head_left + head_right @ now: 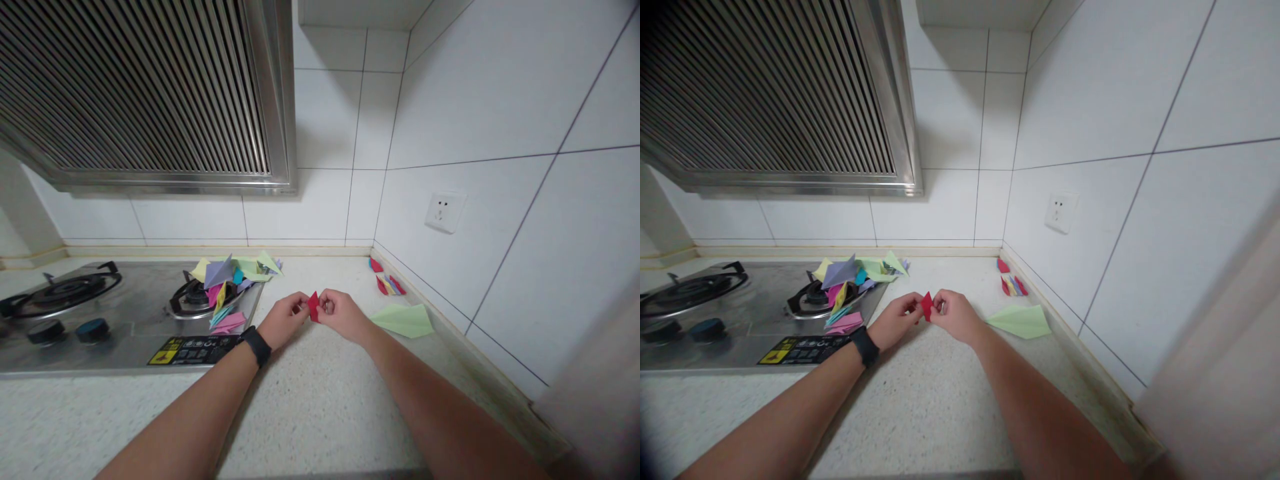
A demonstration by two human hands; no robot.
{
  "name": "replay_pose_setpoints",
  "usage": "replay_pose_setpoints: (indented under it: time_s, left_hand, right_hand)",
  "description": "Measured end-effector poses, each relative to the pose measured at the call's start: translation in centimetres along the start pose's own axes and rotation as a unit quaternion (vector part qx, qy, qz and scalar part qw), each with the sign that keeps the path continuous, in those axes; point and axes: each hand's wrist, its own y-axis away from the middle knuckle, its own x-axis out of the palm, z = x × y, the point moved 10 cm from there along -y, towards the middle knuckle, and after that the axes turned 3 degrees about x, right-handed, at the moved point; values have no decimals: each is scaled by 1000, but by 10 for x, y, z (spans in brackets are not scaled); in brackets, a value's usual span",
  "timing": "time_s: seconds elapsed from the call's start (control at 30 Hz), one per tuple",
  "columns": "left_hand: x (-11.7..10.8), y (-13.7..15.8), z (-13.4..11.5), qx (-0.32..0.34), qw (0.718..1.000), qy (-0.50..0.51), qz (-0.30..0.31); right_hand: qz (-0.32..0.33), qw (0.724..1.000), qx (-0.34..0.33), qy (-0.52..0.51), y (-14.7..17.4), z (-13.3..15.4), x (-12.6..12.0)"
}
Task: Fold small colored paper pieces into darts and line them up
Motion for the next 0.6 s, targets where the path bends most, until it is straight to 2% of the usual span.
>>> replay_pose_setpoints:
  time_s: [0.37,0.6]
  left_hand:
    - [-3,0,-4,-1,1000,7,-2]
    - [-1,0,-3,-3,999,33,10]
  right_hand:
    - [7,1000,2,-14,1,3,0]
    - [39,997,13,-59,0,-5,7]
